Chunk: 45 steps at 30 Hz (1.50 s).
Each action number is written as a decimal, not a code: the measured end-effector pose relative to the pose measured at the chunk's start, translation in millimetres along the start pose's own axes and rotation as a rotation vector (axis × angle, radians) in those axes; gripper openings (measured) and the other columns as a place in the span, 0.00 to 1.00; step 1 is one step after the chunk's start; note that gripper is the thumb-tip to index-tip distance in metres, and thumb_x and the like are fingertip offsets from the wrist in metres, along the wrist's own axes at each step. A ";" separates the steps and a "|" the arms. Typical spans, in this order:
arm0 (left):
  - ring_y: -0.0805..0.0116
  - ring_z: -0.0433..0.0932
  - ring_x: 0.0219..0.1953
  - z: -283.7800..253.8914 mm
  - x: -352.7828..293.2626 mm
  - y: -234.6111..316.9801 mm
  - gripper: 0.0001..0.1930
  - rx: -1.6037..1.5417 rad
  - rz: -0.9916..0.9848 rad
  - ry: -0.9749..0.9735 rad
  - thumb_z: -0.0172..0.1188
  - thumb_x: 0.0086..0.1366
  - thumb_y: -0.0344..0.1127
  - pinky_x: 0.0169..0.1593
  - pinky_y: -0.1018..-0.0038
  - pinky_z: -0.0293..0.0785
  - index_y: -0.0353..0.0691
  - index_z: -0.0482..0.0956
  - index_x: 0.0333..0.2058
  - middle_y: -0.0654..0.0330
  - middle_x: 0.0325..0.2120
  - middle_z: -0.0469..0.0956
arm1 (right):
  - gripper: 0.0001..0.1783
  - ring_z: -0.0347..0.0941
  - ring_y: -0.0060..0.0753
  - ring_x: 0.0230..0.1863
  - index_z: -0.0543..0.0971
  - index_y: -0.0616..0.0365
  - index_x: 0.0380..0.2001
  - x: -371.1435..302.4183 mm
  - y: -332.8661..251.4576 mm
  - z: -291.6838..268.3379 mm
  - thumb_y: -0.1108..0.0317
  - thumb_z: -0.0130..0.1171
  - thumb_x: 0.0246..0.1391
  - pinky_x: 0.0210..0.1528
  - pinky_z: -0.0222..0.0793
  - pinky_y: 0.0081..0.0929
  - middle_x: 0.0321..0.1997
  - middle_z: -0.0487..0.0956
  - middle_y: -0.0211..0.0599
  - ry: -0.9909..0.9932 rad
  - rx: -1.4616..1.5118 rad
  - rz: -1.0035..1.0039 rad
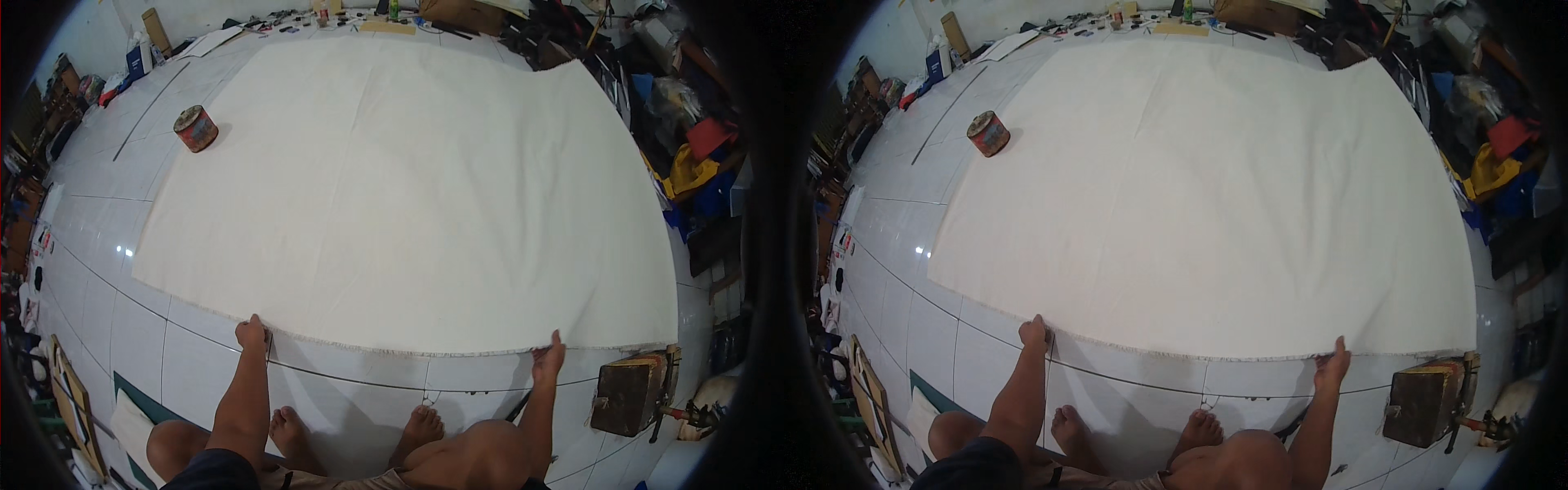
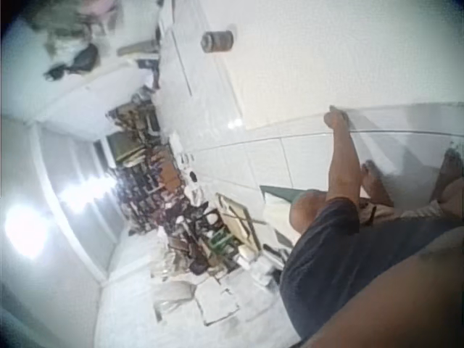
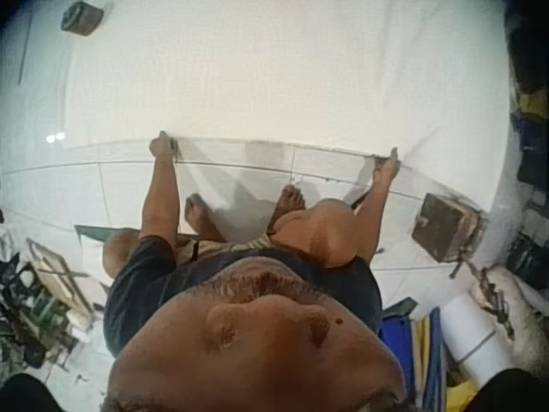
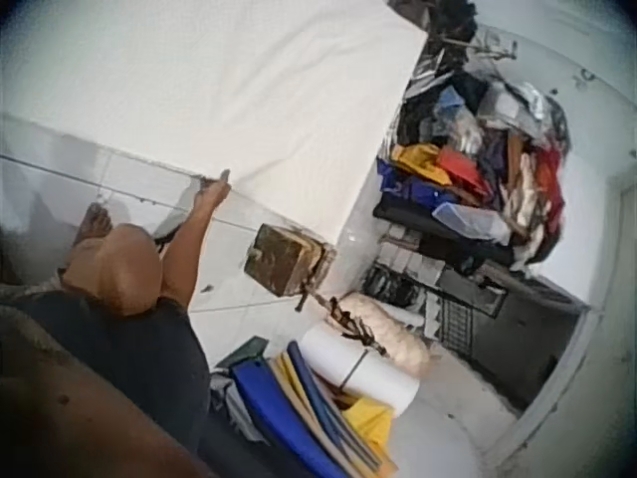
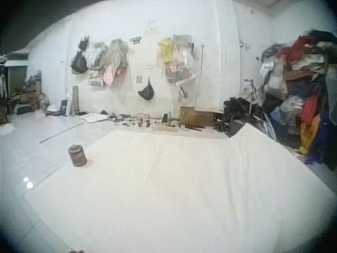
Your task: The person unfolds, aligns, and folds sheets of fabric on the floor, then cuts through the fabric using scissors.
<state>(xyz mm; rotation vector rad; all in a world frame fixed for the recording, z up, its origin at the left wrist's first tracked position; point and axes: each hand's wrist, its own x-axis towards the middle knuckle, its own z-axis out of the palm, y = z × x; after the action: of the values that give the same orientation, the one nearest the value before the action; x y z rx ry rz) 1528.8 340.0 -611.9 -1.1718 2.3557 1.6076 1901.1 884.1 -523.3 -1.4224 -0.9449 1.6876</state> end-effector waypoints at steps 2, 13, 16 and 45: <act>0.64 0.73 0.23 -24.4 34.5 -13.1 0.12 -0.077 -0.016 -0.060 0.58 0.59 0.36 0.25 0.65 0.71 0.30 0.75 0.32 0.54 0.24 0.74 | 0.18 0.73 0.29 0.35 0.68 0.54 0.37 -10.1 -21.4 39.8 0.53 0.59 0.55 0.30 0.70 0.29 0.36 0.74 0.34 -0.055 -0.023 -0.181; 0.67 0.71 0.15 -14.8 44.2 11.4 0.11 -0.275 -0.164 -0.189 0.61 0.60 0.35 0.18 0.72 0.70 0.37 0.72 0.24 0.59 0.17 0.71 | 0.19 0.70 0.28 0.21 0.66 0.61 0.30 29.3 63.1 -8.7 0.57 0.61 0.54 0.17 0.71 0.27 0.27 0.71 0.35 0.141 -0.371 -0.155; 0.66 0.74 0.17 -16.9 32.3 8.8 0.11 -0.120 -0.146 -0.166 0.62 0.58 0.35 0.19 0.73 0.71 0.36 0.72 0.25 0.57 0.19 0.74 | 0.20 0.71 0.31 0.19 0.65 0.62 0.30 29.5 61.5 -12.4 0.58 0.61 0.53 0.18 0.73 0.28 0.25 0.70 0.37 0.135 -0.412 -0.110; 0.51 0.79 0.35 -12.2 5.2 36.2 0.34 0.155 -0.260 0.321 0.68 0.48 0.39 0.41 0.63 0.80 0.29 0.64 0.50 0.46 0.43 0.75 | 0.24 0.63 0.25 0.11 0.65 0.56 0.19 27.7 74.7 -40.2 0.50 0.63 0.51 0.11 0.57 0.22 0.14 0.69 0.33 0.055 -0.712 0.019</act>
<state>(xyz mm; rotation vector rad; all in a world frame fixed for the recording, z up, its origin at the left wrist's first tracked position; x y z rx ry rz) 1507.3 333.3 -580.6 -1.7245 2.3230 1.2081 1932.2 876.6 -606.7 -1.9088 -1.6002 1.3629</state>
